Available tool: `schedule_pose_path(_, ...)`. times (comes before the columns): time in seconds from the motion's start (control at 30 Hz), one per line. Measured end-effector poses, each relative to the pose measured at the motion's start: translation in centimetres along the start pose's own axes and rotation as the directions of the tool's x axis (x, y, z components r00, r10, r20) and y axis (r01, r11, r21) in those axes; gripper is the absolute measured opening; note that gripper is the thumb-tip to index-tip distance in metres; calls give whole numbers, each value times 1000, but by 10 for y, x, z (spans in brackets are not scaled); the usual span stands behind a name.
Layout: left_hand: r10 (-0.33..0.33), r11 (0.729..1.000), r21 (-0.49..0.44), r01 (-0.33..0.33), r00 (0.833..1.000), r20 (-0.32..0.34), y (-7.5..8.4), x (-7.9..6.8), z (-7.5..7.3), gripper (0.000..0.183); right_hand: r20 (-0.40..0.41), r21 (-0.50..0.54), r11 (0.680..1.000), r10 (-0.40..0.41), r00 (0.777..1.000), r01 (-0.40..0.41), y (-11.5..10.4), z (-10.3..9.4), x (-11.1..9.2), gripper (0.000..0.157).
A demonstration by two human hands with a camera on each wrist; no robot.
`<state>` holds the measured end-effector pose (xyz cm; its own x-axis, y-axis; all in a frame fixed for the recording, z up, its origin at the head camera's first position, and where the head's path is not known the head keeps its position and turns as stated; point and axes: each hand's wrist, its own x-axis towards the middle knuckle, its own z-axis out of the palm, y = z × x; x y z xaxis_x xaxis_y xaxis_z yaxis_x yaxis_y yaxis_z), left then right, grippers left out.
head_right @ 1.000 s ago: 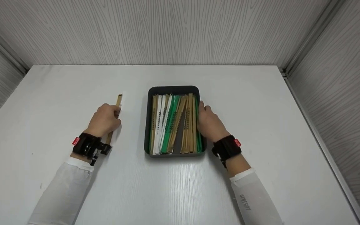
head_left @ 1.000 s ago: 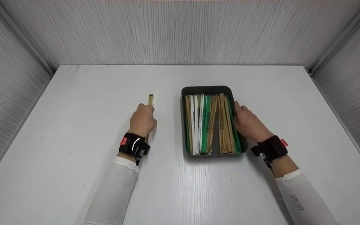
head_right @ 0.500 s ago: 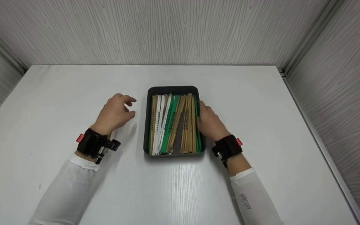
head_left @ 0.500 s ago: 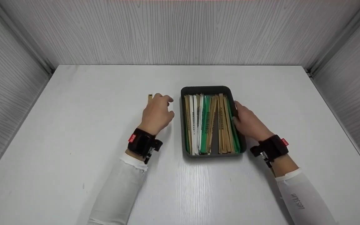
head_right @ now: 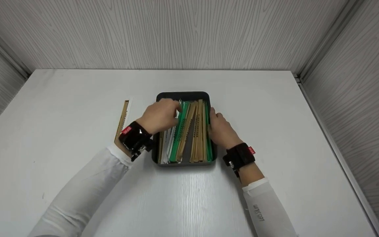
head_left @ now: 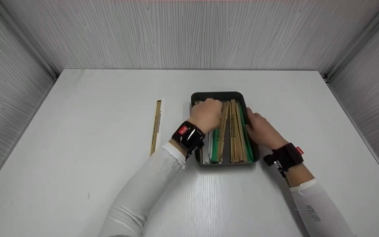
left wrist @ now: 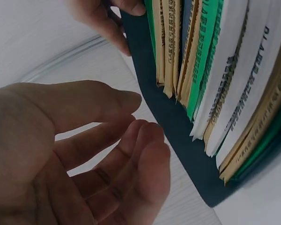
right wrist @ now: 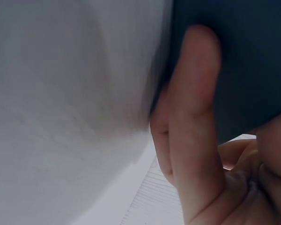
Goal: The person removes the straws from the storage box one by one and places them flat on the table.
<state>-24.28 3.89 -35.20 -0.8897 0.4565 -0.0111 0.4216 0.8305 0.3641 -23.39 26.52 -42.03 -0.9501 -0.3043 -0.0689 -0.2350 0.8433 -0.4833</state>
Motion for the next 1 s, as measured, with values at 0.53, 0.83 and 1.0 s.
schedule_pose_path(0.53, -65, 983, 177, 49, 994, 87, 16, 20, 37, 41, 30, 4, 1000, 31, 999, -31, 1, -1, 2, 62)
schedule_pose_path(0.83, -72, 986, 160, 55, 992, 99, 17, 23, 45, 35, 45, 103, 993, 52, 998, -56, 6, -2, 1, 60)
schedule_pose_path(1.0, -67, 989, 139, 54, 994, 91, 16, 25, 49, 39, 36, 104, 994, 14, 999, -17, 7, -3, 1, 59)
